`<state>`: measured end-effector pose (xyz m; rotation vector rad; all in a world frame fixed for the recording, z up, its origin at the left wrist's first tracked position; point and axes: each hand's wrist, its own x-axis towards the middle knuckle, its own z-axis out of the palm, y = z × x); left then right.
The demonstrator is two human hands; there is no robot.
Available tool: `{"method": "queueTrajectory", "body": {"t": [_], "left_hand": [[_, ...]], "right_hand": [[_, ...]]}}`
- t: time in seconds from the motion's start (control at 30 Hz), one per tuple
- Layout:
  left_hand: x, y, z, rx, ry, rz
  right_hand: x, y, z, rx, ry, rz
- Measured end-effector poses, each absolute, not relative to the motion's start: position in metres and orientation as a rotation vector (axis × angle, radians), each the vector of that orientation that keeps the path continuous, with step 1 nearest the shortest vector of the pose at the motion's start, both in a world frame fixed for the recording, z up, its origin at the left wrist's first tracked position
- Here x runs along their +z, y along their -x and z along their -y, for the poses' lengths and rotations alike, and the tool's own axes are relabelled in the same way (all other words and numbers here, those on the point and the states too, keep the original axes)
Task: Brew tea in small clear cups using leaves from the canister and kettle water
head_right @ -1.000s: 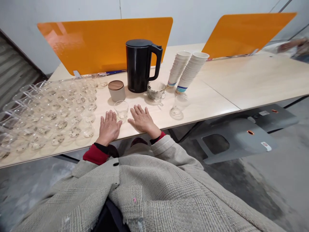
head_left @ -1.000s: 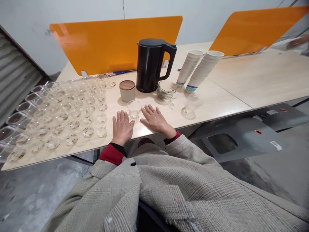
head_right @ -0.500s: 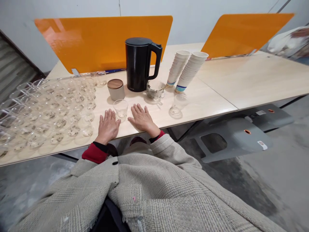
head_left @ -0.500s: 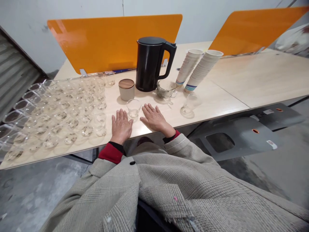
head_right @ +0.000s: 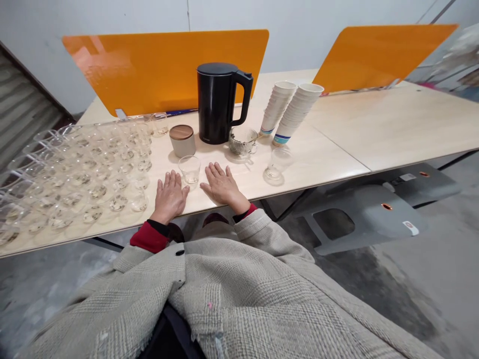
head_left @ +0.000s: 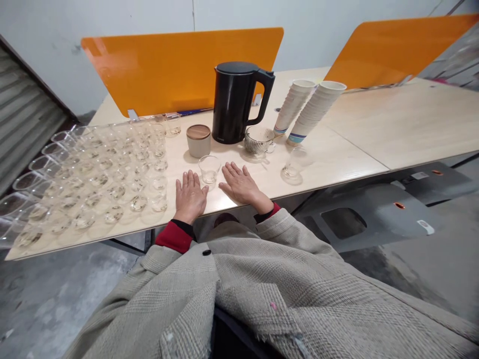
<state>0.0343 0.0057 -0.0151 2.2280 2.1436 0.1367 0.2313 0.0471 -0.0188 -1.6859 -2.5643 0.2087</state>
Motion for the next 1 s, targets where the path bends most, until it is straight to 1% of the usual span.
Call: {"method": "queueTrajectory", "body": {"t": [0.5, 1.0], "left_hand": [[-0.0112, -0.0354, -0.0024, 0.128, -2.236, -2.149], [-0.0080, -0.0360, -0.0016, 0.046, -2.239, -2.158]], "right_hand": [[-0.0140, -0.2295, -0.0437, 0.199, 1.693, 2.579], [-0.0120, -0.2288, -0.0428, 0.203, 1.725, 2.588]]}}
